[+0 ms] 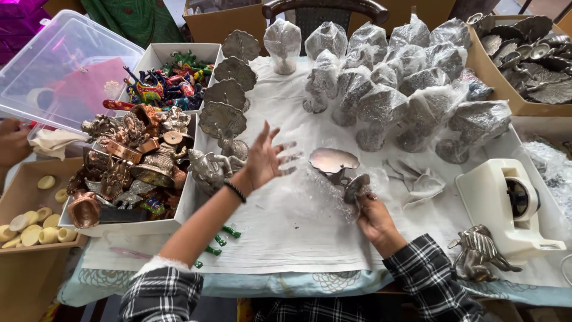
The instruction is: The person cleans a silver peacock-shaped decorative item with a white cloth, then wraps it in bubble wrap and secures it with tape. They place the wrapped item on the table among other wrapped items and proceed to pick up another silver peacock decoration to clean and wrap.
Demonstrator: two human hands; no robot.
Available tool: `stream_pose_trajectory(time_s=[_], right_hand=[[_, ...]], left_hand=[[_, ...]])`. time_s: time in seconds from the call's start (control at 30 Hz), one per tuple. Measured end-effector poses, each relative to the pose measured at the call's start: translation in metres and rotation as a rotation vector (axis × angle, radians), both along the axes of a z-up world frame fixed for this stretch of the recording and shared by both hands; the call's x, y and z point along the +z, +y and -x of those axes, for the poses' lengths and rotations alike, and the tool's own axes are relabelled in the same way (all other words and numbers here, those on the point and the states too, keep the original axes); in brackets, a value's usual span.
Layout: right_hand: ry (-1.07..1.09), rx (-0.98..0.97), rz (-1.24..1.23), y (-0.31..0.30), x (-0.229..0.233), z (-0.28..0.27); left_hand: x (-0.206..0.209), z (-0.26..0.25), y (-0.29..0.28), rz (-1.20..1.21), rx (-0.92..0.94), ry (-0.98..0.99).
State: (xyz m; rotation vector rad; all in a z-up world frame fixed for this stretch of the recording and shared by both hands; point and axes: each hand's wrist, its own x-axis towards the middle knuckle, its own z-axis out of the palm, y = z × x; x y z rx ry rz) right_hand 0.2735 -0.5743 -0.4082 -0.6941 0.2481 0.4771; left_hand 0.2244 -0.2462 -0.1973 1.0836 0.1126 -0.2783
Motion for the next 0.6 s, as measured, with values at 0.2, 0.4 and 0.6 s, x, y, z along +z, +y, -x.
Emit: stream_pose_trajectory(time_s=[0.2, 0.4, 0.6], right_hand=[[-0.183, 0.073, 0.24, 0.0, 0.088, 0.05], [-0.245, 0.384, 0.585, -0.027, 0.112, 0.052], [-0.392, 0.514, 1.234, -0.064, 0.154, 0.052]], left_hand=[[-0.071, 0.049, -0.026, -0.332, 0.132, 0.139], [-0.062, 0.087, -0.047, -0.417, 0.146, 0.045], [-0.014, 0.073, -0.054, -0.465, 0.116, -0.196]])
